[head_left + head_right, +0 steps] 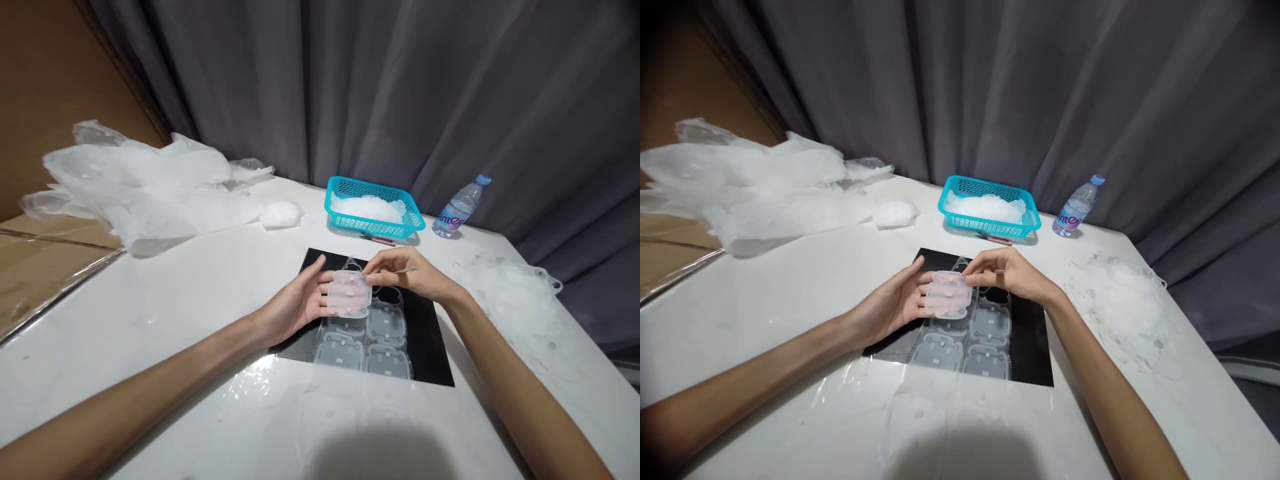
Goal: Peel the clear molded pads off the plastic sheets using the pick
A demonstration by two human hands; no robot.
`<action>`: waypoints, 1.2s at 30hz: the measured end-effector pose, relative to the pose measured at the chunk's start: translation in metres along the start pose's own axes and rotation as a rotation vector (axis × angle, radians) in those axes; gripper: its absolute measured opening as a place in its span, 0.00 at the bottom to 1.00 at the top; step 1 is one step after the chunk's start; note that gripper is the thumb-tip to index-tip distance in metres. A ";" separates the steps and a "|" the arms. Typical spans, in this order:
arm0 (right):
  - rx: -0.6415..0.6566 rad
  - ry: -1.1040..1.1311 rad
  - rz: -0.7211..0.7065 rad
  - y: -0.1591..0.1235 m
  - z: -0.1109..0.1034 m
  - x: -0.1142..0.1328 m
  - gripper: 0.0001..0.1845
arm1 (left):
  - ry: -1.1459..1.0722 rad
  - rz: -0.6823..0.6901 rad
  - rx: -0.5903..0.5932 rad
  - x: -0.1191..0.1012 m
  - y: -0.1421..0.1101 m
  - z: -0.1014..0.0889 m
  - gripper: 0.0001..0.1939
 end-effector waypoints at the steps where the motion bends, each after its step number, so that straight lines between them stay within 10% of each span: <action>1: 0.001 0.002 -0.001 0.000 0.000 0.000 0.14 | -0.004 -0.006 0.010 0.000 0.000 -0.001 0.33; 19: 0.006 -0.145 0.002 0.000 0.001 -0.010 0.16 | 0.142 0.026 0.057 0.005 0.003 0.001 0.35; 30: -0.630 -0.671 -0.152 0.056 -0.111 0.019 0.14 | 1.438 0.370 0.219 0.011 -0.010 0.007 0.33; 36: -0.643 -0.780 -0.197 0.034 -0.081 -0.007 0.20 | 1.679 0.532 0.170 0.009 -0.005 0.003 0.26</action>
Point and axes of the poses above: each hand's wrist, its own y-axis towards the middle knuckle, its own z-axis out of the palm, x = y × z, the point moved 4 cm from there along y, towards the middle knuckle, and after that the axes turned 3 degrees about y, right-handed, at the moved point
